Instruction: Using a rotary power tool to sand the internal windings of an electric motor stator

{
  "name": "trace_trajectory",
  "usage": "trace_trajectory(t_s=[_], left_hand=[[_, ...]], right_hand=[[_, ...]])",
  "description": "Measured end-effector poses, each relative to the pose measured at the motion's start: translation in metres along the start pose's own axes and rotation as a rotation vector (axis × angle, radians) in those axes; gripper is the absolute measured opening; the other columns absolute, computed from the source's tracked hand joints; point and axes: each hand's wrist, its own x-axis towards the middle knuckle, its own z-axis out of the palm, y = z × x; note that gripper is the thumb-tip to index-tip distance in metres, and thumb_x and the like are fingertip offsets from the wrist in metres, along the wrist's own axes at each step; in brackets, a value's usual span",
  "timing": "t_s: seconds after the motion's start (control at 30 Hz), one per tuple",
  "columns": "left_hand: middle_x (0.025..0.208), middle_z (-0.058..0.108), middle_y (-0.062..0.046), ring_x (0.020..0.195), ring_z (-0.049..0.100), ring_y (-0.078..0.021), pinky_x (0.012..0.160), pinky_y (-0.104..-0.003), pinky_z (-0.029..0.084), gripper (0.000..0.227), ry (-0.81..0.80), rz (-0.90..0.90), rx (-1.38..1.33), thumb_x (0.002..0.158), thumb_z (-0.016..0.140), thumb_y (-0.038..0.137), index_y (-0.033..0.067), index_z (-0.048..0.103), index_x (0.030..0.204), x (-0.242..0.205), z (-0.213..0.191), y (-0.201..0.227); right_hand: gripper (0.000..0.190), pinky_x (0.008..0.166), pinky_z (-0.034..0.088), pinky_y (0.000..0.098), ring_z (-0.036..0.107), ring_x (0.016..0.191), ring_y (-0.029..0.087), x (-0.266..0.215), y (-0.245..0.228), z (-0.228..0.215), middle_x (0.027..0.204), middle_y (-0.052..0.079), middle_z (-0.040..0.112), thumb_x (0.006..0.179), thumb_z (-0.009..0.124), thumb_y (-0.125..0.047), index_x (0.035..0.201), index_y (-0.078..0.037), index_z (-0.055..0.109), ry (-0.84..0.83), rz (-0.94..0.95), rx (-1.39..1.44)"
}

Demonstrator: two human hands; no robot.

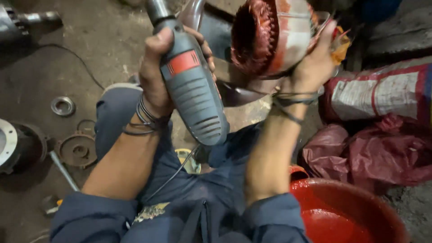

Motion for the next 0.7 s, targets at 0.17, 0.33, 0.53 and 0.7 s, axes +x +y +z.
trace_trajectory(t_s=[0.17,0.33,0.53,0.7], left_hand=[[0.101,0.066,-0.018,0.085,0.069,-0.0274,0.075,-0.042,0.061,0.05,-0.013,-0.026,-0.038,0.092,0.06,0.04,-0.0022,0.06,0.117,0.0,-0.002,0.003],[0.099,0.067,-0.017,0.081,0.068,-0.0265,0.075,-0.04,0.061,0.05,-0.048,-0.049,0.0,0.091,0.058,0.042,-0.0015,0.06,0.115,0.0,0.001,0.001],[0.103,0.067,-0.018,0.084,0.069,-0.0255,0.076,-0.039,0.061,0.048,-0.063,-0.098,0.006,0.094,0.056,0.039,-0.0029,0.059,0.117,-0.009,0.009,-0.006],[0.098,0.067,-0.018,0.082,0.069,-0.0248,0.075,-0.034,0.061,0.051,-0.064,-0.028,0.11,0.091,0.057,0.041,-0.0044,0.061,0.114,-0.012,0.016,-0.009]], right_hand=[[0.056,0.067,0.053,0.0264,0.061,0.07,0.014,-0.052,-0.001,0.03,0.079,0.007,0.068,0.08,0.055,-0.057,0.08,-0.002,0.069,0.155,0.051,-0.013],[0.07,0.068,0.059,0.0302,0.068,0.075,0.018,-0.07,0.0,0.036,0.089,0.013,0.076,0.078,0.052,-0.057,0.091,0.007,0.075,0.203,0.061,0.105],[0.066,0.067,0.058,0.0305,0.066,0.072,0.017,-0.052,0.013,0.021,0.081,0.009,0.071,0.08,0.042,-0.068,0.073,-0.007,0.066,0.01,0.003,-0.099],[0.076,0.077,0.053,0.0228,0.066,0.087,0.011,-0.059,-0.004,0.009,0.1,0.006,0.077,0.083,0.046,-0.065,0.107,0.001,0.076,-0.349,-0.018,-0.183]])
